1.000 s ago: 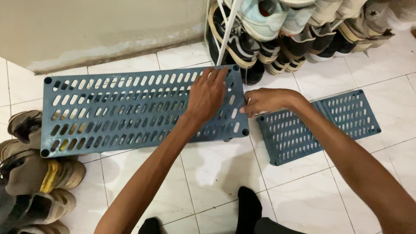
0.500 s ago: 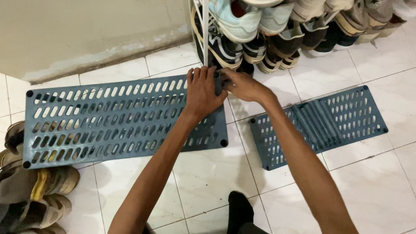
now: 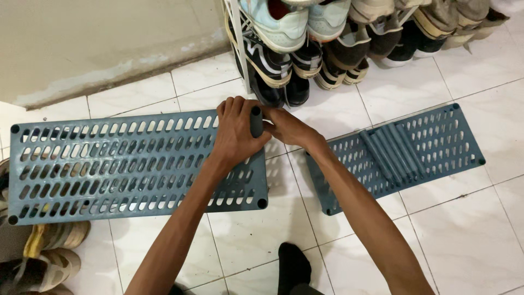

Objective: The person assembles a blue plastic shoe rack by inserting vertical support poles into the perforated shelves. The person repeatedly connects and disconnects the poles and shelves, adjusting the structure on a tiled floor next to a wall and other shoes.

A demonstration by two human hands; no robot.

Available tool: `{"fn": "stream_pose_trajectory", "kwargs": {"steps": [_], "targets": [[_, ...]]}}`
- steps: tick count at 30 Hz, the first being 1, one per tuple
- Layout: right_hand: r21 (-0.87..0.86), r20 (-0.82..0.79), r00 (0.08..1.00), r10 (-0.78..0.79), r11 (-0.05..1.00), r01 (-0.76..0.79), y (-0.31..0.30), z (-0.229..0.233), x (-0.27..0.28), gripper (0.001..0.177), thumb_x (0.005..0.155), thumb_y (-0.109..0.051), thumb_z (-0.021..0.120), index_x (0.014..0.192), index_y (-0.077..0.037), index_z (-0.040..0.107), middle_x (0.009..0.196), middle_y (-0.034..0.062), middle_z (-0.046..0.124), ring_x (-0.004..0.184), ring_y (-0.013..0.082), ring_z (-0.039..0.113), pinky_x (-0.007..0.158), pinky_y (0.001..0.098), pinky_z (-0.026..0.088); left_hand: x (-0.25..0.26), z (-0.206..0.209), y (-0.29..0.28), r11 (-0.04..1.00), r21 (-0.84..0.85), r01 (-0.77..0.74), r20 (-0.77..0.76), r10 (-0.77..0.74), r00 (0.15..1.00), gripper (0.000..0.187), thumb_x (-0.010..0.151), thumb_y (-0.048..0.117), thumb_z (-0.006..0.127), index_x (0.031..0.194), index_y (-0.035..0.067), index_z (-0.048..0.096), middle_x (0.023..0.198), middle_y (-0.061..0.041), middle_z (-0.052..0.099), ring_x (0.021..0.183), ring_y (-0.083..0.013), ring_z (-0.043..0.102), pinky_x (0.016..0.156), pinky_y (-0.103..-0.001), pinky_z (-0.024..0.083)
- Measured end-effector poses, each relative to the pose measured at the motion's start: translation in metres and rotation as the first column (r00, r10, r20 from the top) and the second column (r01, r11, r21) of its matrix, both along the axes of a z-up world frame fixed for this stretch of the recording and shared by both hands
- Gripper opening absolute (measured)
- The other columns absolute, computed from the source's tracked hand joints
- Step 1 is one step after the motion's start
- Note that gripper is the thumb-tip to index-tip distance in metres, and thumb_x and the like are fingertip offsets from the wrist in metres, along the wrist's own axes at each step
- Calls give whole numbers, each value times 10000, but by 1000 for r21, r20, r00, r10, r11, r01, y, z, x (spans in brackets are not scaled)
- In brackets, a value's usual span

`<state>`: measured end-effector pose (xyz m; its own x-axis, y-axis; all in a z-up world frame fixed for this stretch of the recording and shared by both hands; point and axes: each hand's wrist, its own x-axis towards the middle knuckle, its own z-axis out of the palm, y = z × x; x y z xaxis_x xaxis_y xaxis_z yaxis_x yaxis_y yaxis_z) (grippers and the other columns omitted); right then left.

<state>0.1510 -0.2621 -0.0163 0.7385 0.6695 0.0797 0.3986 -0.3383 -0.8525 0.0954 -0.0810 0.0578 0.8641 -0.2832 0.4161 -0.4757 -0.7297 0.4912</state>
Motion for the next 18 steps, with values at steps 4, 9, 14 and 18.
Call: {"fn": "stream_pose_trajectory", "kwargs": {"steps": [4,9,14,18], "targets": [[-44,94,990,-103,993,108,2,3,-21,474,923,4,648,1377,-47,521,1175,236,704,1079,421,681,857,450,553,-3,-1,3,999,35,9,28,-10,1000,625,712,304,754,1227,-4,580,1071,-174,552,1047,-371,506,968,-496,382],[-125,132,978,-164,976,181,3,7,-37,614,853,50,626,1442,-42,477,994,260,693,902,466,679,712,496,544,-7,-6,2,992,128,-1,-21,4,1000,446,779,325,720,1085,18,614,1005,-169,571,998,-351,527,925,-477,405],[-60,190,962,-198,975,213,1,7,-45,593,829,59,639,1399,-21,497,1005,261,694,890,476,669,693,493,549,1,-8,0,983,182,-8,-24,12,1000,428,792,384,693,945,2,576,931,-170,583,918,-354,545,852,-476,430],[-6,165,958,-234,971,238,5,9,-49,556,843,64,618,1382,-30,517,1017,247,702,901,455,682,706,469,566,5,-8,0,983,183,10,-83,5,997,426,801,396,666,929,2,565,880,-161,580,878,-342,552,810,-476,426]]}}
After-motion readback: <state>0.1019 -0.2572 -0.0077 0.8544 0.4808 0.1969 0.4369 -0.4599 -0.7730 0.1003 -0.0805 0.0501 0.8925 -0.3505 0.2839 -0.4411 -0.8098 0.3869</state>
